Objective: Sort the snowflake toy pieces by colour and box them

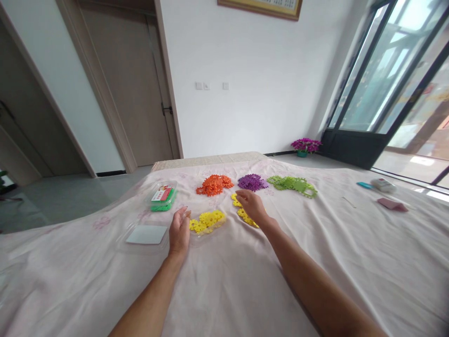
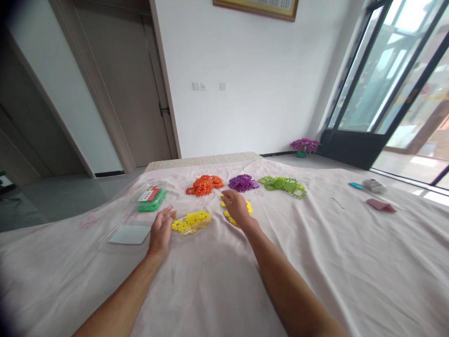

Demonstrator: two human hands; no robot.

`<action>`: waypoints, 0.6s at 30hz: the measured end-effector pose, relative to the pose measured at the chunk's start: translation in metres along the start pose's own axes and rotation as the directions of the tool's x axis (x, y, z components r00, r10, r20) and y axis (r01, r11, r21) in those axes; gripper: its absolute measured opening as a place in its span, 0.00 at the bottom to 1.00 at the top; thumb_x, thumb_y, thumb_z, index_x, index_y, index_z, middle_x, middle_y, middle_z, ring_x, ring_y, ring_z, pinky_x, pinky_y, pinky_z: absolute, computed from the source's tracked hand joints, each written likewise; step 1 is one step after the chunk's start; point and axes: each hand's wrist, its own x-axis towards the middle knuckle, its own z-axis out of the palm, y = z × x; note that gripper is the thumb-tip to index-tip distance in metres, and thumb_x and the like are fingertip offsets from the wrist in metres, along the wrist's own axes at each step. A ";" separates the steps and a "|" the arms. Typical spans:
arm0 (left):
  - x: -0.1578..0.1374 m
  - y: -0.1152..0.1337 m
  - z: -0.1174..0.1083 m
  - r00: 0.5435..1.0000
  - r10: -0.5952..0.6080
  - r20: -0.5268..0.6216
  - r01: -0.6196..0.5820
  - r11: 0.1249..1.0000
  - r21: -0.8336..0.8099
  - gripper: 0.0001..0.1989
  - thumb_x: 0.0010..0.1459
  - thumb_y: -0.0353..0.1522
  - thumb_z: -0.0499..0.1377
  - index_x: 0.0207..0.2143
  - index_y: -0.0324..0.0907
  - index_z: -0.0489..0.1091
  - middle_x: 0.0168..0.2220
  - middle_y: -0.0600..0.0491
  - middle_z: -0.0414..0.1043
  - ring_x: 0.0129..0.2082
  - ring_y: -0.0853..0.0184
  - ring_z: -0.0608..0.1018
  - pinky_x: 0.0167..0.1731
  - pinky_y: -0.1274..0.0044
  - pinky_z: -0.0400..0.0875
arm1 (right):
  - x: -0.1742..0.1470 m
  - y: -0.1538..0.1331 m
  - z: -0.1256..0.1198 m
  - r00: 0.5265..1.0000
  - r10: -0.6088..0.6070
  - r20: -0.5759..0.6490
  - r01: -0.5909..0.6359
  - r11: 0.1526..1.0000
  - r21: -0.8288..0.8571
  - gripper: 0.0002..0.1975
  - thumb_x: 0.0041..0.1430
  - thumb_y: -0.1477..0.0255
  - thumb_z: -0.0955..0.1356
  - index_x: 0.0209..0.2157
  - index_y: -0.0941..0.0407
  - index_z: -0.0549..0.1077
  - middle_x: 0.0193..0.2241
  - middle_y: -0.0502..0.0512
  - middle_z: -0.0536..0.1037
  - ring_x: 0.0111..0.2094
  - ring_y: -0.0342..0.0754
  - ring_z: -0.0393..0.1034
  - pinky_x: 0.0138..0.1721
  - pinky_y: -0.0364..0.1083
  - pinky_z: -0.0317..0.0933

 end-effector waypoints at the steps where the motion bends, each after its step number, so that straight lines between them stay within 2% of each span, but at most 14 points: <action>1: 0.000 -0.001 0.000 1.000 -0.004 0.002 0.004 1.000 -0.012 0.20 0.59 0.37 0.57 0.53 0.43 0.70 0.53 0.46 0.75 0.56 0.59 0.74 0.60 0.66 0.64 | 0.002 0.011 -0.004 0.999 0.031 -0.030 -0.034 0.994 -0.100 0.16 0.64 0.68 0.64 0.50 0.55 0.77 0.48 0.59 0.79 0.50 0.54 0.72 0.53 0.50 0.62; 5: 0.000 -0.004 0.000 1.000 -0.010 0.014 0.011 0.999 -0.036 0.20 0.59 0.37 0.57 0.53 0.44 0.69 0.53 0.46 0.75 0.55 0.59 0.75 0.59 0.66 0.65 | 0.003 0.050 -0.012 0.971 0.236 -0.042 -0.235 0.902 -0.364 0.24 0.69 0.62 0.58 0.61 0.56 0.67 0.59 0.63 0.70 0.60 0.57 0.62 0.60 0.53 0.53; 8: 0.000 -0.005 0.000 1.000 -0.012 0.024 0.013 0.999 -0.034 0.20 0.59 0.37 0.57 0.54 0.44 0.69 0.52 0.46 0.75 0.55 0.59 0.75 0.59 0.66 0.65 | -0.002 0.064 -0.008 0.944 0.325 0.049 -0.267 0.845 -0.464 0.27 0.70 0.59 0.55 0.65 0.54 0.62 0.62 0.62 0.67 0.62 0.58 0.59 0.61 0.56 0.51; 11: 0.000 -0.003 0.000 1.000 -0.012 0.017 0.012 1.000 -0.024 0.20 0.59 0.37 0.57 0.54 0.44 0.69 0.53 0.45 0.75 0.55 0.59 0.75 0.59 0.65 0.65 | -0.007 0.063 0.002 0.940 0.310 0.144 -0.193 0.830 -0.523 0.27 0.70 0.58 0.54 0.65 0.52 0.61 0.64 0.60 0.65 0.65 0.58 0.55 0.63 0.58 0.48; 13: -0.001 0.000 0.000 1.000 -0.014 0.004 0.014 1.000 -0.013 0.20 0.59 0.37 0.58 0.53 0.44 0.70 0.53 0.45 0.75 0.55 0.59 0.75 0.59 0.66 0.64 | -0.008 0.058 0.008 0.948 0.266 0.174 -0.144 0.848 -0.509 0.26 0.70 0.58 0.55 0.64 0.52 0.63 0.64 0.60 0.64 0.65 0.57 0.54 0.63 0.56 0.48; 16: -0.002 0.003 0.001 1.000 -0.030 -0.009 0.030 0.999 -0.022 0.20 0.58 0.38 0.59 0.52 0.43 0.70 0.53 0.45 0.75 0.55 0.58 0.75 0.58 0.66 0.65 | -0.007 0.053 0.010 0.962 0.163 0.219 -0.070 0.923 -0.379 0.23 0.70 0.60 0.55 0.58 0.52 0.70 0.59 0.59 0.71 0.59 0.54 0.63 0.59 0.50 0.55; 18: -0.002 0.003 0.001 0.999 -0.036 -0.012 0.036 0.999 -0.036 0.20 0.57 0.38 0.60 0.52 0.43 0.71 0.52 0.45 0.75 0.54 0.58 0.75 0.58 0.66 0.66 | -0.004 0.053 0.006 0.973 0.118 0.197 -0.064 0.963 -0.261 0.23 0.71 0.62 0.54 0.52 0.53 0.74 0.52 0.58 0.77 0.53 0.52 0.70 0.53 0.47 0.60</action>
